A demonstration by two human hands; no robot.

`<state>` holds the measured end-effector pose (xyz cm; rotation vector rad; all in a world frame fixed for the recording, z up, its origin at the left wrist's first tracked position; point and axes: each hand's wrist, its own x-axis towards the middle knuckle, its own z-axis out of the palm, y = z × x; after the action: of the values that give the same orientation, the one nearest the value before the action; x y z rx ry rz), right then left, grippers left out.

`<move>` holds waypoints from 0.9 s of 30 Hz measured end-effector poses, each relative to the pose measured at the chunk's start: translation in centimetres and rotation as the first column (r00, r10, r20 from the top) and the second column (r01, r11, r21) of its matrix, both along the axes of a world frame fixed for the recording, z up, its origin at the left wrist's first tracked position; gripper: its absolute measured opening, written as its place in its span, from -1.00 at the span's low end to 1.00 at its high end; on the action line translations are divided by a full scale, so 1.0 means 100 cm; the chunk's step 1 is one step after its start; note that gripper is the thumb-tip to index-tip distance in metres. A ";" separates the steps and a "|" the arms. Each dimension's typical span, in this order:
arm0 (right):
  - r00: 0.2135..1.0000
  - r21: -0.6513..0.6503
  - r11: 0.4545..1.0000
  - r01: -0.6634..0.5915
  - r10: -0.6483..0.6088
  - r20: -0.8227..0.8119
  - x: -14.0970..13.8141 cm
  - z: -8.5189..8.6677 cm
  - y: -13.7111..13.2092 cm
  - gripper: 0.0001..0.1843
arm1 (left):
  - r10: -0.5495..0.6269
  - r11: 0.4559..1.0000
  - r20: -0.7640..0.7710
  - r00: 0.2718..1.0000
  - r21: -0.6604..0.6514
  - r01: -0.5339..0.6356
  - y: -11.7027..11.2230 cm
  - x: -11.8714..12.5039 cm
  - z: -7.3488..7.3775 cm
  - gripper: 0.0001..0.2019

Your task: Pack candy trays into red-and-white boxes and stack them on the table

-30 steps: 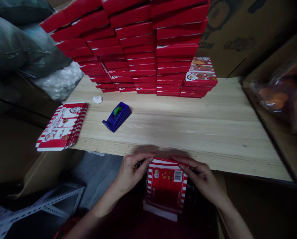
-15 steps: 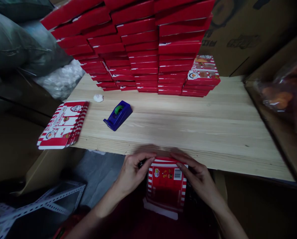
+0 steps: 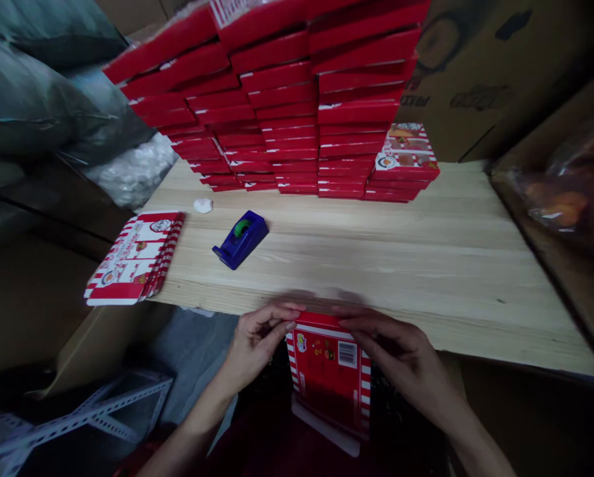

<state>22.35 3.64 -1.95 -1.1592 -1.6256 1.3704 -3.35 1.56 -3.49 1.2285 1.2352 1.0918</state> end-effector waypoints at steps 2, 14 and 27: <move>0.999 -0.014 0.999 -0.046 0.046 -0.002 -0.006 0.000 0.005 -0.71 | -0.017 1.000 -0.003 1.000 0.010 0.017 0.003 0.000 0.005 -0.86; 0.995 -0.064 0.994 0.089 -0.087 0.040 0.020 -0.038 0.020 -0.70 | 0.398 0.906 -0.447 0.801 0.055 -0.419 0.101 -0.138 0.018 -0.73; 0.988 -0.014 0.989 0.145 -0.144 0.049 0.021 -0.020 0.007 -0.65 | 0.395 0.906 -0.003 0.919 -0.163 -0.391 0.110 -0.146 -0.002 -0.59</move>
<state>24.40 4.37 -3.95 -1.3032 -1.5333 1.2757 -17.99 12.53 -3.70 0.8553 1.5595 1.2647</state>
